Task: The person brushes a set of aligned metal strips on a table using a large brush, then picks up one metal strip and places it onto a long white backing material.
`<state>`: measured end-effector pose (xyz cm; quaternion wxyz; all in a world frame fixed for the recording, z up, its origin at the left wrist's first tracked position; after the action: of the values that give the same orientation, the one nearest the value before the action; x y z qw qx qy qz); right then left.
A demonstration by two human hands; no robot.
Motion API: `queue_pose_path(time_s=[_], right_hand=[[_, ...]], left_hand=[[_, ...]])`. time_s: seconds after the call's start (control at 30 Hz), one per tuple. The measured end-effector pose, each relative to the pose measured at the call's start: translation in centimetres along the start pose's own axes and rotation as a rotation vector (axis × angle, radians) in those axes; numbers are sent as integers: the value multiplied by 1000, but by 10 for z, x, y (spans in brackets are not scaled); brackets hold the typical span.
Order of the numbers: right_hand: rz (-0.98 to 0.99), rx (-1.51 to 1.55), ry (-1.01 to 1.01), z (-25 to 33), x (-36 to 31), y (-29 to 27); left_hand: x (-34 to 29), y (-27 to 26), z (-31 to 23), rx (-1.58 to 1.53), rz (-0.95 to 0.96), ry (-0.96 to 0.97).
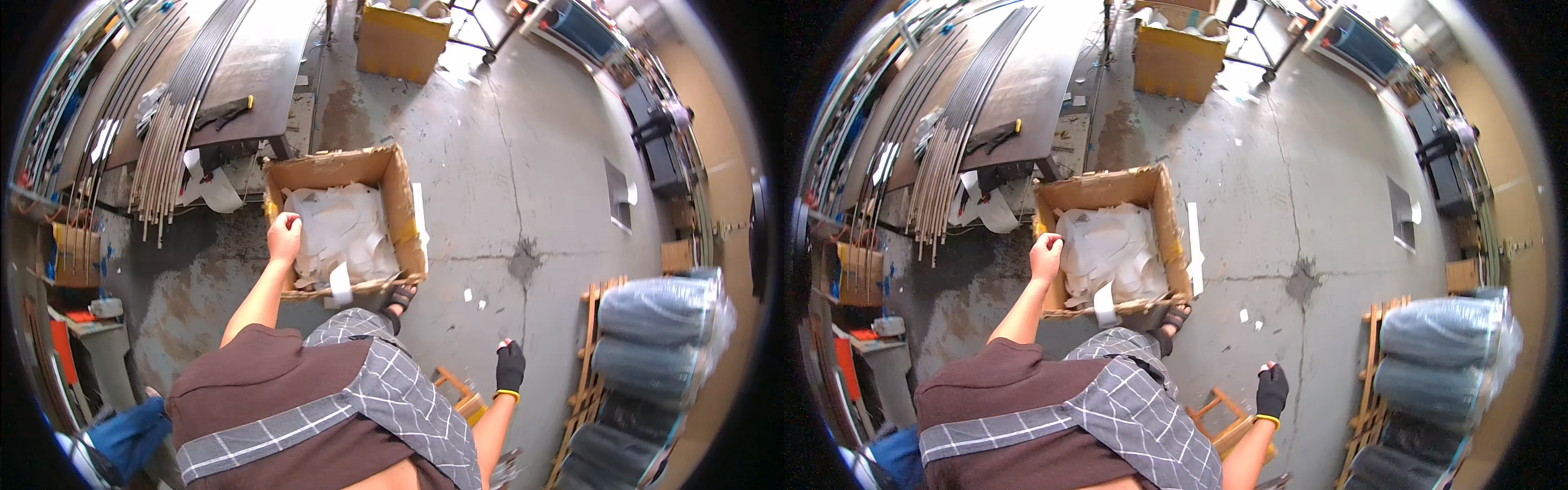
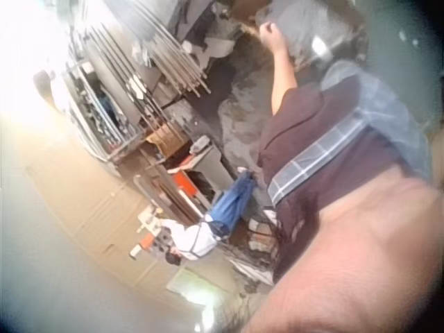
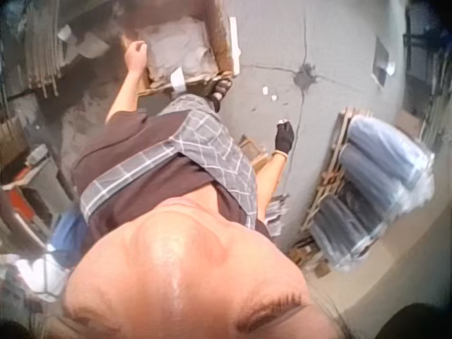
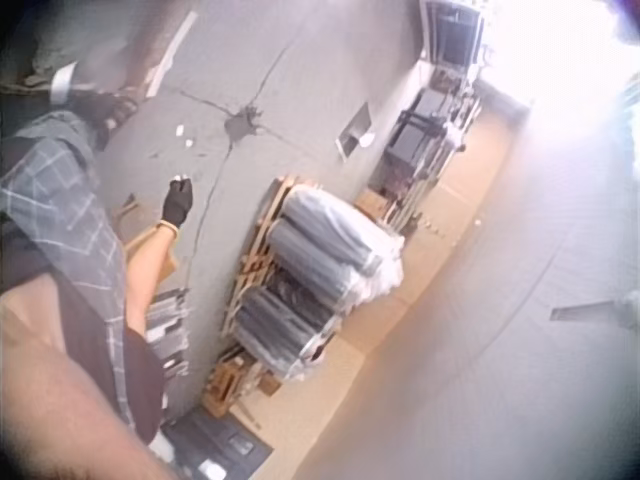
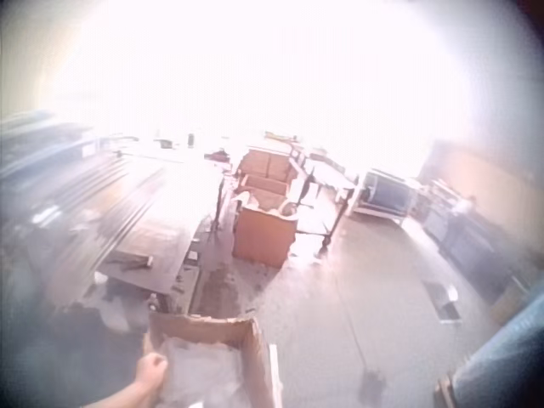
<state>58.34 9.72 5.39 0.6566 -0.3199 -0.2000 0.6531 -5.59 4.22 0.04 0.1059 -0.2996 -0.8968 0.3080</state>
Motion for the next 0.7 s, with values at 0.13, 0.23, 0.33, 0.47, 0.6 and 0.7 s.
queue_pose_path(time_s=[0.13,0.23,0.33,0.47,0.6,0.7], right_hand=[[485,-500,72,-156,54,-30],[661,-619,-7,-246,120,-20],[703,-546,160,-241,193,-18],[746,-556,141,-220,304,-35],[767,-648,-117,-187,437,-60],[728,-754,-514,-131,543,-65]], left_hand=[[-20,56,-29,109,-158,-58],[40,117,-110,71,-297,29],[69,138,-165,67,-343,88],[87,161,-193,105,-413,70],[80,172,-186,141,-529,-60],[79,177,-182,217,-597,-129]])
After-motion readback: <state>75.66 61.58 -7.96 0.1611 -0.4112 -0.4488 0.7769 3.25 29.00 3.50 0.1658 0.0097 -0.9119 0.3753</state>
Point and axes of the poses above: each hand's wrist, its own x-axis towards the middle knuckle, its own y-axis out of the palm, z = x × y, the point moved 7 cm from there along x, towards the middle knuckle, and after that the axes turned 11 degrees about x, right-handed, at the moved point
